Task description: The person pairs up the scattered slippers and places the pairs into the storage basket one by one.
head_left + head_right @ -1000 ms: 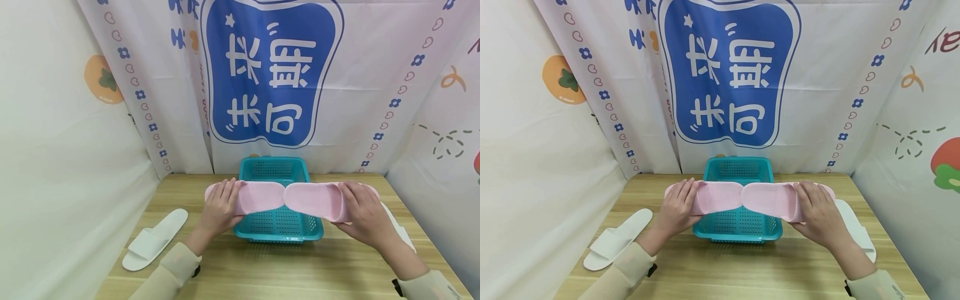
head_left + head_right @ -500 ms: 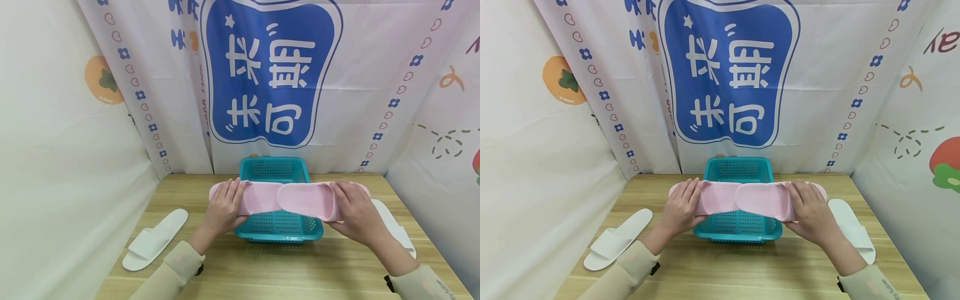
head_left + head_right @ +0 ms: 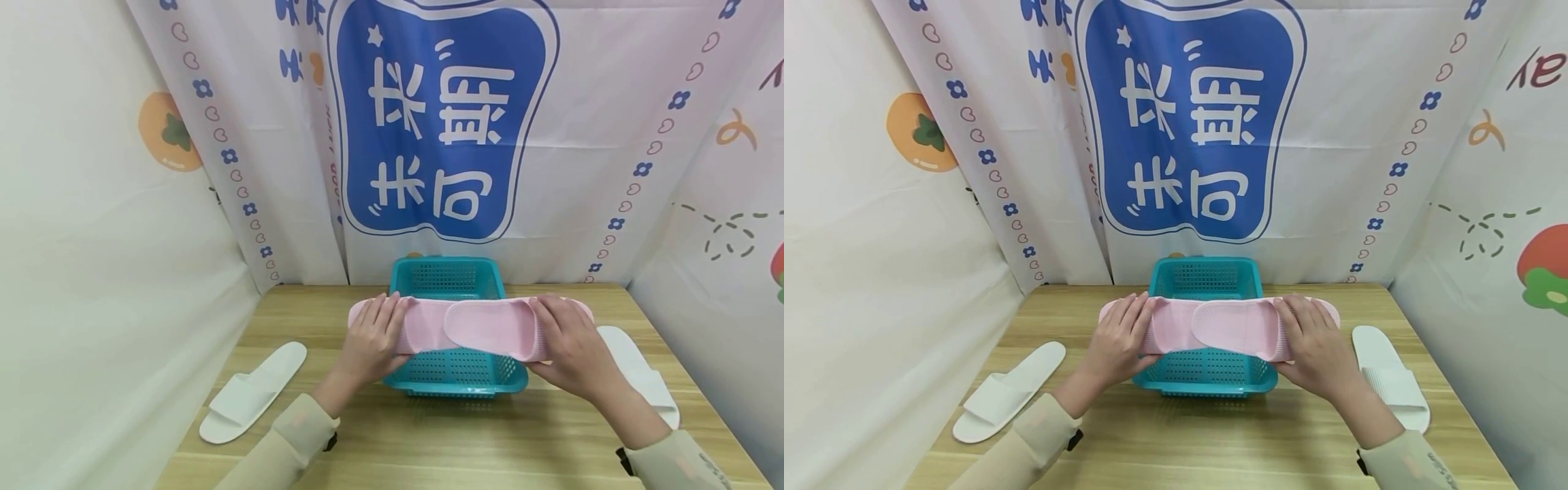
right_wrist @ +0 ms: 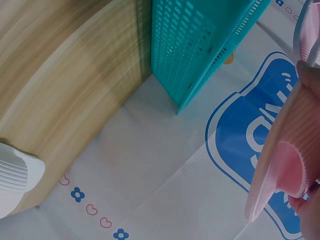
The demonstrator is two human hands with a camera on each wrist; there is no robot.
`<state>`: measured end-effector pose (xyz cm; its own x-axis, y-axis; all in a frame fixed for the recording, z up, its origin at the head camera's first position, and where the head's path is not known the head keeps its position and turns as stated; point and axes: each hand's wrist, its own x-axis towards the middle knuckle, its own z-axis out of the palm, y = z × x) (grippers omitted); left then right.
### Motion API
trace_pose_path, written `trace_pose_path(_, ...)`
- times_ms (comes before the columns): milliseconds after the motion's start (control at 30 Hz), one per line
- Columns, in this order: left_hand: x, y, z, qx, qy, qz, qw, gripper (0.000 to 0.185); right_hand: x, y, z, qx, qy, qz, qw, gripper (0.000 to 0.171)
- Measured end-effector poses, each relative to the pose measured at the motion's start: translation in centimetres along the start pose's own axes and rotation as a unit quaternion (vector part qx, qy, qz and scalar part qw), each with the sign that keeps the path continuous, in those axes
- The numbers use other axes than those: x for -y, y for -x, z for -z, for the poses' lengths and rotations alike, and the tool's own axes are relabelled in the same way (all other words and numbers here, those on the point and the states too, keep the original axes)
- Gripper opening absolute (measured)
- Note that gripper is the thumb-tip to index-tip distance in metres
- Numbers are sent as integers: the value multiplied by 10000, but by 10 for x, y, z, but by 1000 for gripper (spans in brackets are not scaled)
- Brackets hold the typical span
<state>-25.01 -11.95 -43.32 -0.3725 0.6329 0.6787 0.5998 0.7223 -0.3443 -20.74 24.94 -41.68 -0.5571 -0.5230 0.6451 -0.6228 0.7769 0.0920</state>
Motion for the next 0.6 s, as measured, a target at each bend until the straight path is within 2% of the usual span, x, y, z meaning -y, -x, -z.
trace_pose_path(200,-2,-1,-1,-51,-5,-38,10000,99,3,-2,-2,-5,-60,-10,10000,113)
trace_pose_path(600,-5,-4,-1,-59,-35,-109,9999,98,8,-6,-7,-60,-45,87,9999,110)
